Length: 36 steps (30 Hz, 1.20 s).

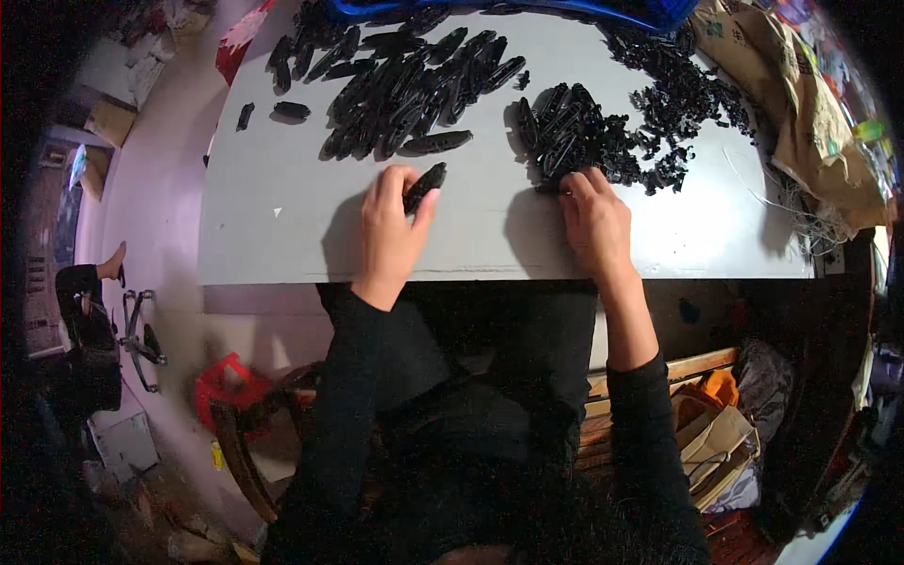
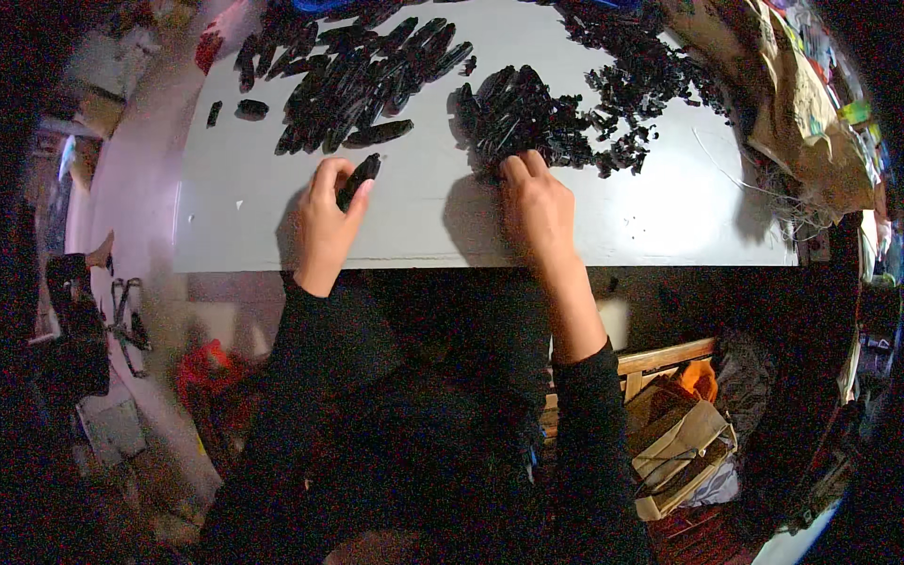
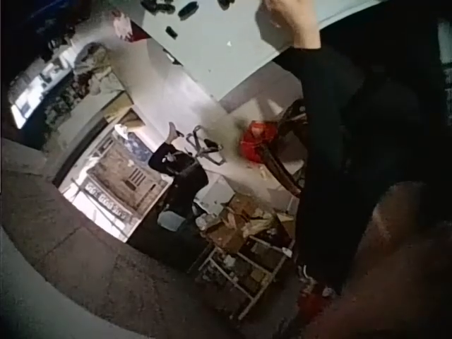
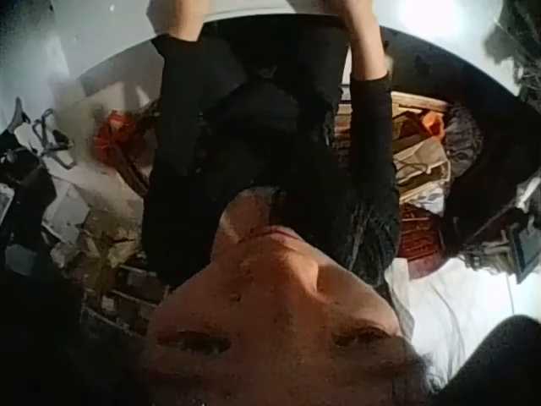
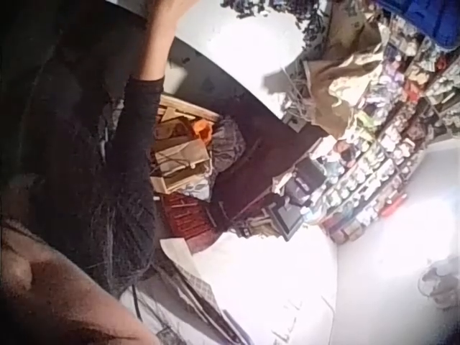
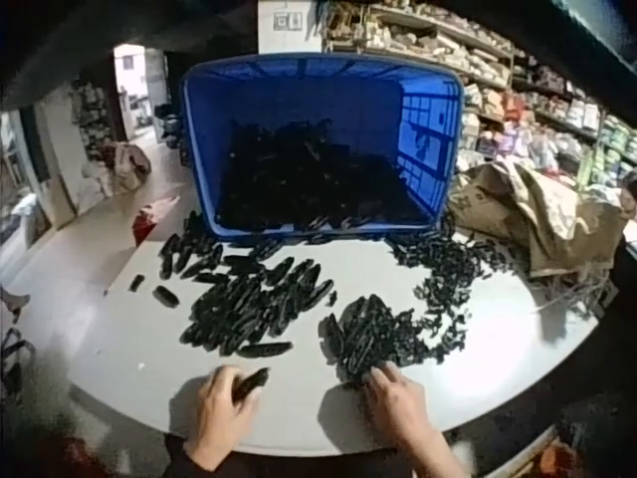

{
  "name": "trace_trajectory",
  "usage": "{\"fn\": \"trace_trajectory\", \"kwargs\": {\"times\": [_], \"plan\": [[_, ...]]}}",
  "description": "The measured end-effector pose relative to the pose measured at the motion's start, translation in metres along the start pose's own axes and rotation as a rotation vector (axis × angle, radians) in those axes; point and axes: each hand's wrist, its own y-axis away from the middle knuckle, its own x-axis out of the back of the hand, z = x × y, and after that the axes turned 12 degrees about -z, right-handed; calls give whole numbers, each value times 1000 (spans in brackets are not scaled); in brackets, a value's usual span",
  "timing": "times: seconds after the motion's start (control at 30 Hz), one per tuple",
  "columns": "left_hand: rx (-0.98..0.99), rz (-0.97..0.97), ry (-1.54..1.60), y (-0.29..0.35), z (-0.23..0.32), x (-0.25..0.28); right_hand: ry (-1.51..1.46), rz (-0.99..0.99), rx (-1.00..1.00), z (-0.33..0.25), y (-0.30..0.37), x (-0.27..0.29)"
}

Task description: Assemble small black plastic components by hand at a manufacturing workstation.

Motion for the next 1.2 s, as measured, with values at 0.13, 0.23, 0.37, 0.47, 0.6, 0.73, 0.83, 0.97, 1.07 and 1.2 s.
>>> {"fn": "trace_trajectory", "kwargs": {"times": [0.13,0.23,0.37,0.47,0.6,0.73,0.83,0.97,1.07,1.2], "plan": [[74,-153,698,11,14,-8,-648,21,-170,2,1,2],[170,-275,856,21,28,-13,-1143,-55,-335,-10,7,9],[170,-351,1040,22,45,-17,-1391,-163,-308,-19,16,20],[199,-401,1114,22,50,-20,-1453,-265,-259,-32,24,23],[253,-435,1012,23,54,-16,-1359,-437,-116,-57,28,30],[-79,-539,859,28,54,-17,-1224,-301,-55,-66,27,28],[-65,-551,914,31,56,-16,-1244,-112,-129,-75,29,30],[-19,-616,920,40,58,-16,-1364,-221,-240,-64,31,19],[-30,-689,807,45,64,-10,-1415,-457,-222,-55,40,20],[-365,-701,584,40,48,-8,-1280,-535,-222,-56,59,19]]}}
